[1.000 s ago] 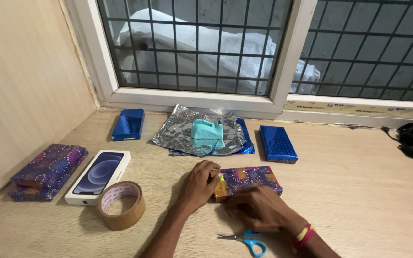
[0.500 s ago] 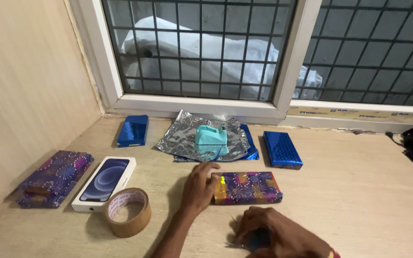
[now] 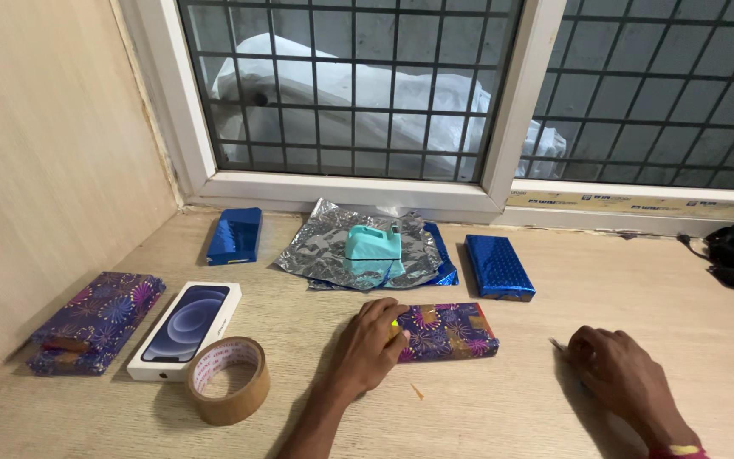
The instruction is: The person wraps two small rectangular boxes with metallic blue and patterned paper on a wooden table. They use scissors to cut tape and paper, fold the paper around each box, and secure it with tape. The wrapped boxes are placed on the table next to other wrapped items.
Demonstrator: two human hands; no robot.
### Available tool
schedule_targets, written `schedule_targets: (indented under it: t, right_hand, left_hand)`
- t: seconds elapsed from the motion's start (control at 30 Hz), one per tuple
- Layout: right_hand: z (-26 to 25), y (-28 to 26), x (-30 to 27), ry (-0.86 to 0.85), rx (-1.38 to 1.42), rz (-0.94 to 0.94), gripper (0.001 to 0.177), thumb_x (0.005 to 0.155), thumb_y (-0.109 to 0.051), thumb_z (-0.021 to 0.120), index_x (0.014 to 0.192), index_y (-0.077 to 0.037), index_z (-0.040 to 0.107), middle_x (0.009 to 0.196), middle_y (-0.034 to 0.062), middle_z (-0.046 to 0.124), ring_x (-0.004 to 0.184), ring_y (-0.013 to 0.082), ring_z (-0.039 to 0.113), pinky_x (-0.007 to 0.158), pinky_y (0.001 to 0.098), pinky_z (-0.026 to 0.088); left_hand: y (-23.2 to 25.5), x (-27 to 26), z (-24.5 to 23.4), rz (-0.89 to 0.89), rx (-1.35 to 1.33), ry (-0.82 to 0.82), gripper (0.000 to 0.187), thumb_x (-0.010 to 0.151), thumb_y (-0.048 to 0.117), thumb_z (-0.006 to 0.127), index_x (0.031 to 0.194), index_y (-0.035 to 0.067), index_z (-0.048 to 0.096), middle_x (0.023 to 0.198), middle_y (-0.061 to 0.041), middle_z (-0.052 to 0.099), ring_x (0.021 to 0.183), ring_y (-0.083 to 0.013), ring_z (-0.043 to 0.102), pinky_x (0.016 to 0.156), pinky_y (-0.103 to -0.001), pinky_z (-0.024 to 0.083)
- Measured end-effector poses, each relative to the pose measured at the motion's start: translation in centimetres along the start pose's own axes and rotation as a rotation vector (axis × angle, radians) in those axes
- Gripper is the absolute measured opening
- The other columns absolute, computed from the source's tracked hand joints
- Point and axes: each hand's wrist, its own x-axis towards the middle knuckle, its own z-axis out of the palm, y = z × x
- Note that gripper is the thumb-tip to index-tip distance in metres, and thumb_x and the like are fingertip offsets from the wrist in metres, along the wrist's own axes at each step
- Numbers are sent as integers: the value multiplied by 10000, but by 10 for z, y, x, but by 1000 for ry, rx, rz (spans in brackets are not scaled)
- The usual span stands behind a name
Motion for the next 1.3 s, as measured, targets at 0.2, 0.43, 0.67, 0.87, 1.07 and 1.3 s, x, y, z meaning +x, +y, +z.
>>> schedule_targets:
  t: [0.2,0.43,0.67,0.87,1.07,1.3]
  right_hand:
    - [1,-28,8,229,224,-142,262,917,-416,648,1061,-209,719,970,-33,791,772,143,704,663,329,626]
    - [-27,-122,63,349,440,-498,319,874,-251,720,1134,-79,653,963,105,776,800,255,729,700,407,590]
    - [-17,-208,167,217,348,-537,502,863,-297,742,1292,-97,576,1275,126,681,1049,305,709,898,437,576]
    - [11,-244,221,113,247,-662,795,832,-314,795,1488,-74,416,1315,217,634,1232,382,600,1019,482,504]
    - [34,-272,224,83,132,-651,728,832,-374,798,1411,-57,489,1386,193,550,1286,358,544,1057,465,484]
    - [17,-254,198,169,309,-558,465,889,-372,703,1219,-51,639,1302,148,584,1153,337,613,949,471,544]
  left_hand:
    - [-15,5,15,84,42,152,435,1032,343,507,1318,38,627,1466,-172,519,1369,-344,478,1125,-469,386]
    - [-34,16,20,-54,-18,297,494,1029,409,446,1301,37,626,1490,-185,494,1388,-363,454,1130,-481,381]
    - [-51,32,26,-214,14,239,717,987,604,412,1402,33,539,1595,-206,335,1480,-373,302,1195,-514,262]
    - [-52,36,25,-235,85,116,847,960,703,339,1487,46,422,1657,-210,245,1508,-369,162,1193,-520,147]
    - [-43,32,16,-278,156,9,806,991,677,305,1453,36,463,1589,-172,353,1520,-320,223,1253,-490,97]
    - [-42,31,17,-229,157,92,723,1007,621,343,1403,43,520,1539,-186,406,1481,-345,274,1227,-501,133]
